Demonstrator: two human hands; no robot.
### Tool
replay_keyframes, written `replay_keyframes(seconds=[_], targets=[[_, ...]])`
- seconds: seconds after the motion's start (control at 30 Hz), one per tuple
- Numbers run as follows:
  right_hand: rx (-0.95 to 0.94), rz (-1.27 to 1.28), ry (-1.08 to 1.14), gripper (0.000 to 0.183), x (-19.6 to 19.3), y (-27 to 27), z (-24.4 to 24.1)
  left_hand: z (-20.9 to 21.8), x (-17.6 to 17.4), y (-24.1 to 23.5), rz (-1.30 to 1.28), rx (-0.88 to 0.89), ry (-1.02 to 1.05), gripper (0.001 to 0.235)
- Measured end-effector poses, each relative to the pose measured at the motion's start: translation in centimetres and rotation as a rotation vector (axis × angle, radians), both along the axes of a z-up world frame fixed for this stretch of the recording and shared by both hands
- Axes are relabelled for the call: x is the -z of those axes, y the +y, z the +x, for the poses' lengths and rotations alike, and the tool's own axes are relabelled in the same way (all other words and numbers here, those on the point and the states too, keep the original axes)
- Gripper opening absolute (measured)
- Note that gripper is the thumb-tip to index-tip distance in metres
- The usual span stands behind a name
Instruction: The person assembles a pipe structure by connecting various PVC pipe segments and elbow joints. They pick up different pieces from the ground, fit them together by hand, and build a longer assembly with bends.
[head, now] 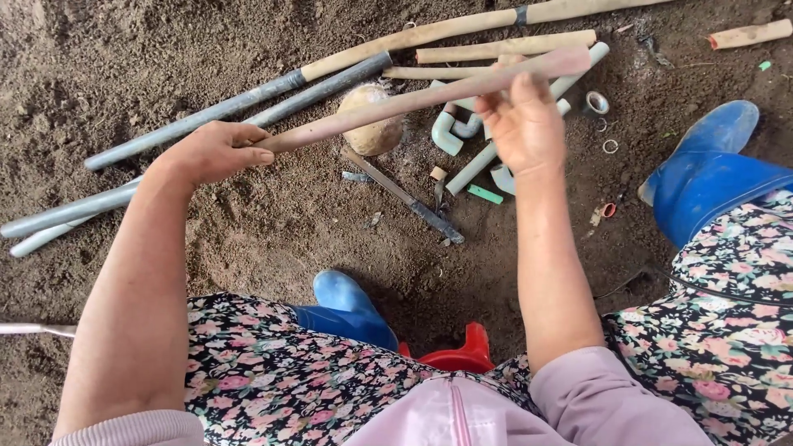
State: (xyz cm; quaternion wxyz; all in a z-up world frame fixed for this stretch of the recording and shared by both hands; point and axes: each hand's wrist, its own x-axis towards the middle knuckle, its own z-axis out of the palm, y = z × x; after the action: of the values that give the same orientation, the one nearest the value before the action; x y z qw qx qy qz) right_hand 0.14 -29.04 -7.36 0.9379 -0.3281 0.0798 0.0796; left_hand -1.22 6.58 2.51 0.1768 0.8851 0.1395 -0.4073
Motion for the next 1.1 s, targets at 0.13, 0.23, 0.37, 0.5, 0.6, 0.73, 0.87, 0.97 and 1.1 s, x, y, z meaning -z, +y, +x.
replay_keyframes(seconds=[0.13,0.23,0.37,0.5,0.6,0.73,0.87,0.97,1.1], targets=[[0.071,-0.036,0.033,0.026,3.0,-1.3,0.6,0.0,-0.1,-0.3,0.016,0.003,0.022,0.026],[0.009,0.038,0.011,0.048,3.1,-1.7,0.5,0.0,-0.1,0.0,0.004,0.014,0.031,0.028],[0.072,-0.045,-0.073,0.015,2.9,-1.6,0.6,0.1,-0.5,-0.6,0.008,-0.007,0.04,0.035],[0.222,-0.124,-0.029,0.01,3.2,-0.7,1.0,0.1,-0.4,0.0,0.013,-0.02,0.044,0.031],[0.143,-0.123,-0.077,0.004,1.1,-0.3,0.4,-0.1,-0.2,0.5,-0.009,-0.046,0.039,0.026],[-0.087,-0.111,-0.175,0.02,-0.2,-2.6,-0.1,-0.1,-0.6,0.8,-0.012,-0.089,0.019,0.023],[-0.011,-0.123,-0.199,0.042,2.1,-4.9,0.5,-0.2,-0.6,1.0,-0.017,-0.129,0.008,0.022],[0.033,-0.085,-0.221,0.032,2.3,-4.4,0.6,-0.1,-0.4,1.0,-0.008,-0.103,0.01,0.024],[0.205,-0.071,-0.183,0.008,2.0,-3.6,0.9,0.0,-0.4,1.1,0.007,-0.08,0.002,0.025]])
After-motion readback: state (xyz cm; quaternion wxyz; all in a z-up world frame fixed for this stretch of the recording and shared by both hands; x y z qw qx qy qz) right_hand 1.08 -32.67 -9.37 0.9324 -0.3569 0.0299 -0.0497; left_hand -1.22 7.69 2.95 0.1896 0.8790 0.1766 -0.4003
